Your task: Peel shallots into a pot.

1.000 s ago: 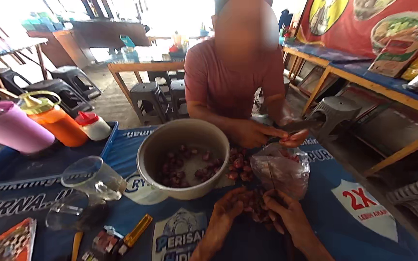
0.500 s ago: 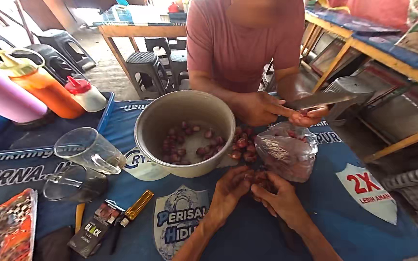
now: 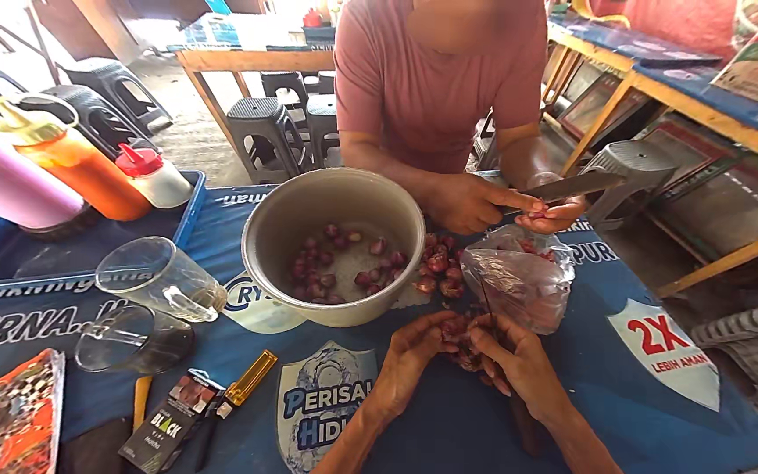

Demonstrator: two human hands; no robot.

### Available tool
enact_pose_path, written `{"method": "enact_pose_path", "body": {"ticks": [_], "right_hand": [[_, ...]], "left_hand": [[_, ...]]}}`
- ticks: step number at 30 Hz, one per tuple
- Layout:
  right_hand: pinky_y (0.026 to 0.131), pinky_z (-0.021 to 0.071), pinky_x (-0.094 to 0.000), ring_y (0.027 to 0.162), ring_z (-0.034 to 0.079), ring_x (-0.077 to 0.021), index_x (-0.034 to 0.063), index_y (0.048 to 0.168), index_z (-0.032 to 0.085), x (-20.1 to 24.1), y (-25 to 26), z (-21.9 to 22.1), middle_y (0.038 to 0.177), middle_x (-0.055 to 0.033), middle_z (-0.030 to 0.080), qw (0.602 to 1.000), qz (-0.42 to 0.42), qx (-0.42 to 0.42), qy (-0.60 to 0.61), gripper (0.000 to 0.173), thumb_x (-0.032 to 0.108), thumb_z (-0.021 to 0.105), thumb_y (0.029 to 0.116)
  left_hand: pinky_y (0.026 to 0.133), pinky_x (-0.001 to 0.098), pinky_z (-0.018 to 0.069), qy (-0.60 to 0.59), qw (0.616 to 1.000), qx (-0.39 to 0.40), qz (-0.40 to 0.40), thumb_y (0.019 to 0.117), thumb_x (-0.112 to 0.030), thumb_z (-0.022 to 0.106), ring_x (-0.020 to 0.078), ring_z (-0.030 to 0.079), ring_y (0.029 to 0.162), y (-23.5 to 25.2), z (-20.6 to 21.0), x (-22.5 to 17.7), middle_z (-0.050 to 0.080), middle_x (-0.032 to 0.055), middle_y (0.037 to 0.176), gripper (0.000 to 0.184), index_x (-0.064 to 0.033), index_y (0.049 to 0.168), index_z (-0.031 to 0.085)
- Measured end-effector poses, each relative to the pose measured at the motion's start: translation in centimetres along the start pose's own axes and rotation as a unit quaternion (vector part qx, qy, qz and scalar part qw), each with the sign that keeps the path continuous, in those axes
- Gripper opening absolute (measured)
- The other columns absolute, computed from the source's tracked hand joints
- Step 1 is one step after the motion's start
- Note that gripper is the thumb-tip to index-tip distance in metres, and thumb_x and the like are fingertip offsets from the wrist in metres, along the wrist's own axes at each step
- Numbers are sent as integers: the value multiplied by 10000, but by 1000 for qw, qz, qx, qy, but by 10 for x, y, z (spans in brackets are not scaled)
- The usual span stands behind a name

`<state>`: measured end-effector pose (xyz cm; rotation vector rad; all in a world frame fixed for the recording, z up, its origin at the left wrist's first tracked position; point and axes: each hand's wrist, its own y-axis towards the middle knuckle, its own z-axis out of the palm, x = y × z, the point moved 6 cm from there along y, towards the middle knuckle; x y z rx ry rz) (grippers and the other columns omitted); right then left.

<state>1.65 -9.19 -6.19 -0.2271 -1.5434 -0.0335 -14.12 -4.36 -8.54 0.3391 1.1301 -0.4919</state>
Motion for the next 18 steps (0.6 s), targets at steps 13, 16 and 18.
{"method": "enact_pose_path", "body": {"ticks": [13, 16, 18], "right_hand": [[515, 480, -156, 585, 540, 4, 125, 1568, 419, -2, -3, 5, 847, 39, 661, 961, -120, 174, -179, 519, 299, 473, 1083], [508, 472, -152, 580, 538, 3, 149, 1559, 444, -4, -2, 6, 854, 37, 667, 960, -112, 174, -186, 501, 288, 481, 1080], [515, 477, -148, 581, 539, 10, 147, 1544, 469, -4, -2, 6, 869, 33, 675, 960, -114, 171, -190, 485, 287, 486, 1079]], "left_hand": [[914, 335, 587, -13, 999, -42, 9, 1020, -34, 475, 162, 710, 968, 0, -6, 1, 712, 113, 1128, 313, 89, 1279, 603], [895, 332, 595, -12, 999, -42, 4, 1026, -39, 463, 157, 717, 941, 0, -5, 0, 724, 99, 1085, 292, 76, 1238, 627], [883, 334, 601, -2, 999, -40, 6, 1034, -47, 459, 156, 720, 931, 0, -5, 1, 727, 96, 1072, 279, 73, 1213, 636]]}}
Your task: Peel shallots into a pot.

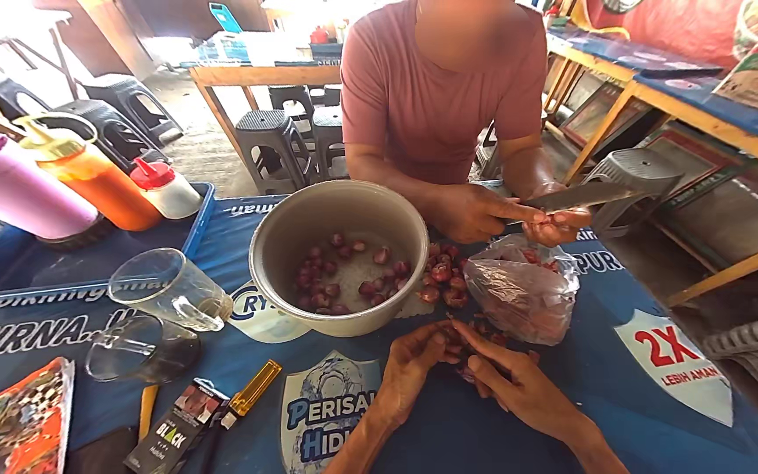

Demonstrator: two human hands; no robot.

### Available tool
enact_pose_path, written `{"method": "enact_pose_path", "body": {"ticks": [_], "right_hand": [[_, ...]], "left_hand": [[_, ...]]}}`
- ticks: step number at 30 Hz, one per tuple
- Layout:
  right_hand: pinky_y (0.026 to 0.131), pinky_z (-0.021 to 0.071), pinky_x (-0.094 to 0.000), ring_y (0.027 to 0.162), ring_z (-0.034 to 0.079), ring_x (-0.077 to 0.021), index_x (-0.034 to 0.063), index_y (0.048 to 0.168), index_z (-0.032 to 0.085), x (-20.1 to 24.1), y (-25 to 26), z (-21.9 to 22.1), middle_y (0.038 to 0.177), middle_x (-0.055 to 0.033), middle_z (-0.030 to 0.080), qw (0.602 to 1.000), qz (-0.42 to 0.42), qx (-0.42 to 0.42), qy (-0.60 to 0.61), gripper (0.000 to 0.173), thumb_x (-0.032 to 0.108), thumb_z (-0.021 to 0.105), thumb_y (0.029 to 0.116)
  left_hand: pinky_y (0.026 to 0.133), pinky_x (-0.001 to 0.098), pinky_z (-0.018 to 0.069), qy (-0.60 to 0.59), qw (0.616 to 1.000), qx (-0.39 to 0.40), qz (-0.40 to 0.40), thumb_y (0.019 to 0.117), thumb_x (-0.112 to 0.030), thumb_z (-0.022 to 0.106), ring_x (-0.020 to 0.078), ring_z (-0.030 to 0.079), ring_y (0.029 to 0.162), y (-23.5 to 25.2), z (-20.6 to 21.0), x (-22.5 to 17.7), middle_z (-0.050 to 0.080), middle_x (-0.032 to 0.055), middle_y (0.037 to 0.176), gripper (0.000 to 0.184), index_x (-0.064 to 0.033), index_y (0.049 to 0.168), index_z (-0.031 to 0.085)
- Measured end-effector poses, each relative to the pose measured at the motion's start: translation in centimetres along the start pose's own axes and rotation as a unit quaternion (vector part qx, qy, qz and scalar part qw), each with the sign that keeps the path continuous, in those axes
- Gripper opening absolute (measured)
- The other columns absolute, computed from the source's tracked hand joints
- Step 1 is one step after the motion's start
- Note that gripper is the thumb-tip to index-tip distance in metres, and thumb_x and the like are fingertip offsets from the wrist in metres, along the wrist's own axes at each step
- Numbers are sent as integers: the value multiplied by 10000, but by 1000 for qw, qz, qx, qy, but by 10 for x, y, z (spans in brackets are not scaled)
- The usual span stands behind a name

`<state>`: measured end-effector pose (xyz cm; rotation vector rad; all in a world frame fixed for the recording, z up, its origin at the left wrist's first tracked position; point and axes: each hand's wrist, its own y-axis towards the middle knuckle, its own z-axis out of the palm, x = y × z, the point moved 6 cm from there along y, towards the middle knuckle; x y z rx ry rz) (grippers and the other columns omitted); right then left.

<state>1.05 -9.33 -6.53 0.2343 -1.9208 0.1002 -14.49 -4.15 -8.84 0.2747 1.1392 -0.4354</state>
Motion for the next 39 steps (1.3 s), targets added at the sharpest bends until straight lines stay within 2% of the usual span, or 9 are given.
{"method": "enact_pose_path", "body": {"ticks": [7, 10, 14, 16, 19, 27, 30, 34, 39], "right_hand": [[485, 427, -115, 540, 474, 55, 111, 1479, 546, 1, 0, 0, 933, 48, 694, 999, 21, -23, 32, 427, 200, 478, 1067], [366, 399, -161, 417, 437, 2, 104, 1489, 533, 2, -1, -1, 683, 69, 583, 989, 74, -20, 129, 444, 185, 467, 1058], [346, 396, -180, 395, 437, -32, 116, 1520, 495, -2, -3, -2, 624, 59, 535, 964, 118, 6, 238, 471, 208, 447, 1061], [352, 401, -171, 409, 442, -23, 120, 1542, 460, -1, -4, -2, 686, 62, 571, 965, 98, 16, 244, 487, 211, 444, 1063], [387, 430, -151, 466, 467, 2, 143, 1587, 376, 2, -3, 0, 949, 45, 666, 974, 61, 50, 211, 527, 201, 468, 1072], [381, 423, -162, 443, 463, -6, 155, 1550, 454, -3, -5, 0, 788, 56, 638, 985, 74, 44, 148, 491, 205, 487, 1063], [395, 435, -162, 456, 478, 6, 109, 1512, 500, -3, -6, -1, 859, 53, 691, 989, 67, 17, 130, 466, 149, 495, 1047], [428, 461, -175, 490, 512, 2, 13, 1504, 454, 4, -3, 1, 915, 41, 695, 986, 75, 29, 145, 462, 62, 453, 1044], [414, 462, -174, 490, 523, 4, 17, 1497, 462, -2, -3, 0, 942, 46, 706, 979, 75, 29, 185, 440, 91, 449, 1064]], "left_hand": [[872, 312, 607, 23, 1000, -16, 5, 1030, -32, 479, 135, 731, 889, -2, 0, -1, 747, 66, 992, 264, 84, 1186, 657], [878, 310, 602, 19, 1000, 2, -1, 1046, -46, 436, 131, 727, 903, -1, 2, -1, 739, 71, 1032, 311, 85, 1263, 616], [871, 319, 604, 11, 1000, 18, -3, 1062, -58, 387, 140, 725, 902, -1, 3, -1, 731, 85, 1054, 342, 76, 1300, 594], [866, 318, 606, 5, 1000, 14, -4, 1064, -57, 379, 141, 727, 899, -1, 3, -1, 733, 85, 1051, 343, 75, 1293, 598], [856, 316, 610, -1, 1000, 11, -1, 1067, -65, 382, 142, 728, 885, 0, 1, -1, 730, 83, 1032, 327, 78, 1252, 611], [828, 304, 616, 55, 998, 13, 34, 1066, -63, 387, 119, 723, 852, 0, 2, -2, 731, 58, 994, 315, 71, 1212, 632], [818, 314, 617, 87, 994, 20, 65, 1060, -66, 406, 111, 716, 842, 0, 3, -4, 729, 68, 983, 319, 78, 1214, 646], [789, 293, 607, 95, 992, 26, 76, 1063, -79, 407, 92, 703, 810, 1, 2, -4, 721, 68, 953, 322, 89, 1193, 648], [771, 268, 593, 97, 992, 23, 76, 1058, -73, 410, 62, 687, 777, 2, 2, -4, 717, 43, 891, 313, 100, 1151, 654]]}}
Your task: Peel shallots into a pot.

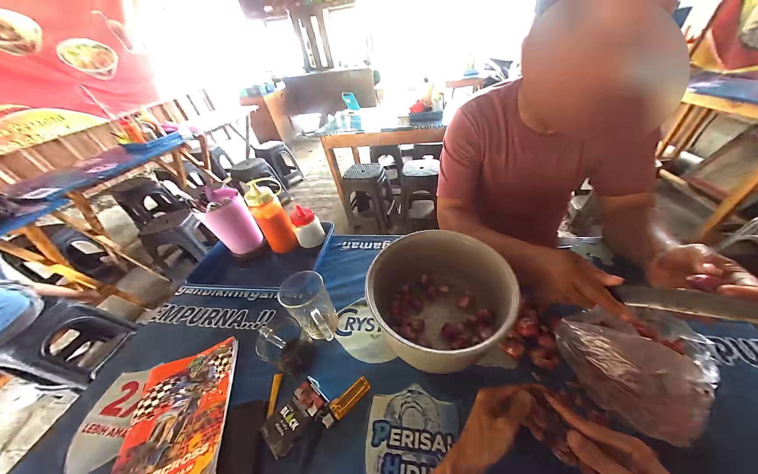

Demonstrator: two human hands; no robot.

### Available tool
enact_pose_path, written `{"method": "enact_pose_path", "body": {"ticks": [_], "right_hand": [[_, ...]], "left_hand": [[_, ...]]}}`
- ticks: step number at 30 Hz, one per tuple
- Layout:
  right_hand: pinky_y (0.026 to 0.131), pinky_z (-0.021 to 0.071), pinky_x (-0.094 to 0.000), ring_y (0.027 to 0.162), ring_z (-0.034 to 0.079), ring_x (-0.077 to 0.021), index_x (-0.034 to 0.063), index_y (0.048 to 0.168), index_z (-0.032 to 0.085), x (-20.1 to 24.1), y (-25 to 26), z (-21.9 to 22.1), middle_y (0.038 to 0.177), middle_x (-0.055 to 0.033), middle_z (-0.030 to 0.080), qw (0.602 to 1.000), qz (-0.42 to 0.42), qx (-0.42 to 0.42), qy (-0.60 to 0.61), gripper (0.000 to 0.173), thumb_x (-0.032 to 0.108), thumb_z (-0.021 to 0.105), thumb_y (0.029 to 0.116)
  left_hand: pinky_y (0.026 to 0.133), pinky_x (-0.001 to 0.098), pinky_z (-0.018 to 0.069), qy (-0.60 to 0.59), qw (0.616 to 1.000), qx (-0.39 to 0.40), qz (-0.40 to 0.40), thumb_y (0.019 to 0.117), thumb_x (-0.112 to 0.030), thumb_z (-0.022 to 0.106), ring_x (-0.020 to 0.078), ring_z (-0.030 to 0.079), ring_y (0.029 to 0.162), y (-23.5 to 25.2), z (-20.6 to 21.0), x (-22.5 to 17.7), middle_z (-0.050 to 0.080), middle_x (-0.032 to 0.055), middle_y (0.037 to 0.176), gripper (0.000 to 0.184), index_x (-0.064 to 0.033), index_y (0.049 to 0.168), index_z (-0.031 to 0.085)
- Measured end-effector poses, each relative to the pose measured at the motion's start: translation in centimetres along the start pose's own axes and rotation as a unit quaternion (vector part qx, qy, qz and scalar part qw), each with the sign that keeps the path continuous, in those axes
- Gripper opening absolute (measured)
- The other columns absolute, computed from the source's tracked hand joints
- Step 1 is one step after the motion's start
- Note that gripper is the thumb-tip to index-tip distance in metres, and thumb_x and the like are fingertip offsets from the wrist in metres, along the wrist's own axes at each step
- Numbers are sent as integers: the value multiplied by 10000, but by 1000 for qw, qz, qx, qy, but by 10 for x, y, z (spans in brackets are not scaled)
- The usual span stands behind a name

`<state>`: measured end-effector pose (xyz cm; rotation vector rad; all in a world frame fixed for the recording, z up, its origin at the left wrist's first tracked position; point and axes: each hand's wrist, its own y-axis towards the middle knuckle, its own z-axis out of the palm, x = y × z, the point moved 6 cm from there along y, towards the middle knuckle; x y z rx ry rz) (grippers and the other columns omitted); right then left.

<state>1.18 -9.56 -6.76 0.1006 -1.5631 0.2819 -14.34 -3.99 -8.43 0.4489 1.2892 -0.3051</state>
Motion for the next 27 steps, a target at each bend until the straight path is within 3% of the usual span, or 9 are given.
{"method": "enact_pose_path", "body": {"ticks": [3, 5, 8, 12, 14, 16, 21, 27], "right_hand": [[406, 461, -180, 481, 525, -7, 29, 1498, 466, -1, -2, -1, 880, 55, 695, 1000, 11, -13, 10, 438, 100, 446, 1066], [400, 467, -188, 467, 522, -15, 29, 1503, 457, -2, -2, 0, 821, 60, 673, 999, 19, -25, 26, 442, 99, 438, 1067], [399, 469, -195, 469, 522, -24, 33, 1518, 437, -4, -4, 0, 854, 45, 677, 998, 27, -40, 33, 454, 109, 435, 1070], [395, 461, -197, 461, 513, -31, 45, 1515, 455, -5, -5, -2, 809, 46, 662, 998, 19, -42, 36, 445, 100, 424, 1074], [391, 457, -203, 459, 510, -37, 51, 1510, 467, -6, -6, -1, 800, 40, 661, 998, 19, -43, 38, 442, 94, 423, 1072], [385, 452, -205, 448, 498, -38, 60, 1502, 484, -7, -6, 1, 776, 39, 648, 997, 28, -55, 44, 439, 104, 430, 1069], [341, 429, -203, 394, 465, -47, 130, 1521, 493, -8, -8, 2, 655, 39, 574, 992, 60, -69, 88, 476, 170, 444, 1050], [336, 424, -198, 399, 468, -50, 134, 1530, 483, -5, -7, 1, 691, 25, 586, 990, 57, -55, 116, 485, 196, 456, 1049]], "left_hand": [[774, 263, 590, -6, 1000, -4, -13, 1061, -76, 412, 59, 684, 786, 0, 1, 1, 714, 38, 900, 313, 97, 1170, 649], [795, 278, 592, -13, 1000, -1, -21, 1066, -99, 407, 78, 688, 824, 0, 2, 2, 708, 56, 971, 337, 95, 1248, 614], [825, 291, 585, -20, 1000, -3, -24, 1044, -105, 483, 97, 687, 884, 0, 3, 3, 702, 94, 1077, 355, 97, 1322, 570], [871, 295, 576, -38, 999, -22, -19, 948, -64, 645, 114, 684, 944, -1, 3, 5, 689, 117, 1113, 414, 111, 1313, 553], [832, 284, 587, -33, 998, -48, -19, 919, -38, 673, 107, 691, 902, -2, 2, 4, 692, 96, 1049, 375, 101, 1247, 555], [785, 272, 594, -23, 998, -57, -20, 946, -35, 645, 87, 690, 844, -2, 0, 2, 690, 56, 975, 282, 79, 1188, 558], [810, 301, 595, -34, 998, -29, -42, 994, -42, 550, 116, 692, 858, -4, 1, 0, 689, 61, 978, 248, 83, 1208, 560], [837, 327, 597, -66, 997, 1, -50, 1023, -63, 493, 147, 696, 894, -1, 1, 0, 690, 88, 1041, 288, 88, 1261, 556]]}}
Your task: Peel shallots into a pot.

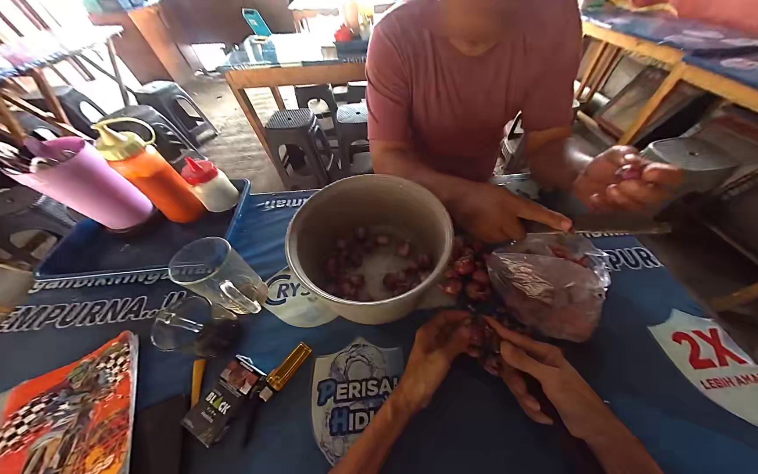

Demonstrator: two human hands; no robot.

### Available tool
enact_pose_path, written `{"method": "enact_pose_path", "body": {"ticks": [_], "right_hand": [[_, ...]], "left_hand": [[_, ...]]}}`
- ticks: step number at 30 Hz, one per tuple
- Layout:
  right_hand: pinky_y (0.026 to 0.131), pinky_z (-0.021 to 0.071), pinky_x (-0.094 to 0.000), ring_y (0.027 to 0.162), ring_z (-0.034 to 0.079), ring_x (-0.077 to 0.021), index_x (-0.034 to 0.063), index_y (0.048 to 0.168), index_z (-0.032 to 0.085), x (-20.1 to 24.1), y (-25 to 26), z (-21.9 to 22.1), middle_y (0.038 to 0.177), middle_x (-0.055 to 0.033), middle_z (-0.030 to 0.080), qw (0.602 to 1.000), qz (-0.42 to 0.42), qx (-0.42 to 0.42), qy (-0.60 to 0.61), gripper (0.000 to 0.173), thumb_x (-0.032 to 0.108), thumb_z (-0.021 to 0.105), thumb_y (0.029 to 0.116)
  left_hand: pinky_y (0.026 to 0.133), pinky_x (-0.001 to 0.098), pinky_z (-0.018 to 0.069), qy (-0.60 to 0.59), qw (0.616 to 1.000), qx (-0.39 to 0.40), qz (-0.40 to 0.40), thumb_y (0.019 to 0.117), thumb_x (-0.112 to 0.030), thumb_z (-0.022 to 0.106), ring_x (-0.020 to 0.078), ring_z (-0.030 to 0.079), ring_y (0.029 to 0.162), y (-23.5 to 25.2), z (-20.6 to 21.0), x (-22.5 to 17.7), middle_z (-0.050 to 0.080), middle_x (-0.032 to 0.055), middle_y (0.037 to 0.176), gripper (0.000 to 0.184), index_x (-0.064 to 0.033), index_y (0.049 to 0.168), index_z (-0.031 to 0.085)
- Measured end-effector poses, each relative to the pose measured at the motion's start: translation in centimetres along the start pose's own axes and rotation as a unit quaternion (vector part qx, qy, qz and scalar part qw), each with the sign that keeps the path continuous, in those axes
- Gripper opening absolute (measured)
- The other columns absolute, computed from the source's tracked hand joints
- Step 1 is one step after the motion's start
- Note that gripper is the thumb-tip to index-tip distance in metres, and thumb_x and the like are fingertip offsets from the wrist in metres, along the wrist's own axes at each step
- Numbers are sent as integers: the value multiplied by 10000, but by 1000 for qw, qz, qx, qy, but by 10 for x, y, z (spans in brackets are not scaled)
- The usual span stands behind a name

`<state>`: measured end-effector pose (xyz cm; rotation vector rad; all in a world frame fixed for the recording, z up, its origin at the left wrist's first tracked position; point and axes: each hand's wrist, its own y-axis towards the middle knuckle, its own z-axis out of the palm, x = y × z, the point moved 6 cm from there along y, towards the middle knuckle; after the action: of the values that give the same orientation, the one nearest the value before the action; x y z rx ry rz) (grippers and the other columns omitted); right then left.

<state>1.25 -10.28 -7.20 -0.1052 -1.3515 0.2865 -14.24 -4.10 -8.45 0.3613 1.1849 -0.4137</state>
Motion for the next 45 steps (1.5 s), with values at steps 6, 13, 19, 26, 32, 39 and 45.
{"method": "enact_pose_path", "body": {"ticks": [6, 13, 19, 26, 32, 39, 45], "right_hand": [[359, 433, -182, 421, 465, -37, 170, 1590, 381, 1, 0, 10, 747, 41, 592, 998, -23, 43, -28, 554, 206, 478, 1045], [352, 430, -186, 420, 476, -36, 139, 1534, 478, -1, 3, 9, 763, 42, 632, 997, -18, 8, -81, 486, 177, 485, 1049], [341, 428, -189, 396, 462, -39, 110, 1516, 497, -2, 2, 8, 690, 40, 587, 1000, -7, -8, -28, 478, 147, 460, 1041], [329, 419, -203, 382, 460, -52, 136, 1552, 451, -3, 2, 7, 620, 28, 532, 999, 27, -12, 44, 497, 187, 429, 1058], [317, 414, -201, 375, 462, -53, 140, 1567, 423, -1, 3, -4, 612, 23, 531, 997, 11, -28, 66, 515, 191, 431, 1055], [352, 427, -185, 417, 466, -45, 170, 1606, 339, -1, 2, 8, 733, 35, 578, 999, -18, 42, -12, 579, 217, 471, 1044], [350, 431, -188, 413, 465, -39, 129, 1542, 464, -3, 4, 9, 756, 42, 611, 997, -31, -5, -76, 496, 161, 467, 1047]], "left_hand": [[841, 309, 592, 1, 1000, -24, -1, 1026, -47, 470, 129, 693, 887, 0, -3, -2, 694, 71, 1018, 282, 80, 1256, 574], [846, 286, 597, 53, 997, -57, 24, 968, -31, 610, 117, 705, 911, -3, -4, -5, 718, 85, 1049, 293, 89, 1236, 612], [857, 276, 590, 59, 997, -44, 13, 992, -23, 553, 100, 699, 920, -2, -1, -5, 709, 83, 1075, 303, 93, 1269, 588], [864, 281, 583, 47, 999, -27, 7, 1012, -12, 489, 100, 691, 926, -1, 0, -5, 702, 83, 1095, 327, 89, 1312, 569], [881, 306, 569, 4, 1000, 7, 10, 1029, -36, 439, 134, 680, 970, 1, -4, -1, 692, 100, 1154, 356, 75, 1344, 560], [903, 299, 563, -14, 1000, 9, -7, 1026, -26, 439, 119, 674, 982, 1, -1, 1, 679, 87, 1173, 383, 77, 1381, 539], [893, 270, 579, 39, 999, -18, 11, 998, -15, 544, 96, 693, 959, -4, 1, -5, 706, 88, 1137, 357, 103, 1334, 569]]}}
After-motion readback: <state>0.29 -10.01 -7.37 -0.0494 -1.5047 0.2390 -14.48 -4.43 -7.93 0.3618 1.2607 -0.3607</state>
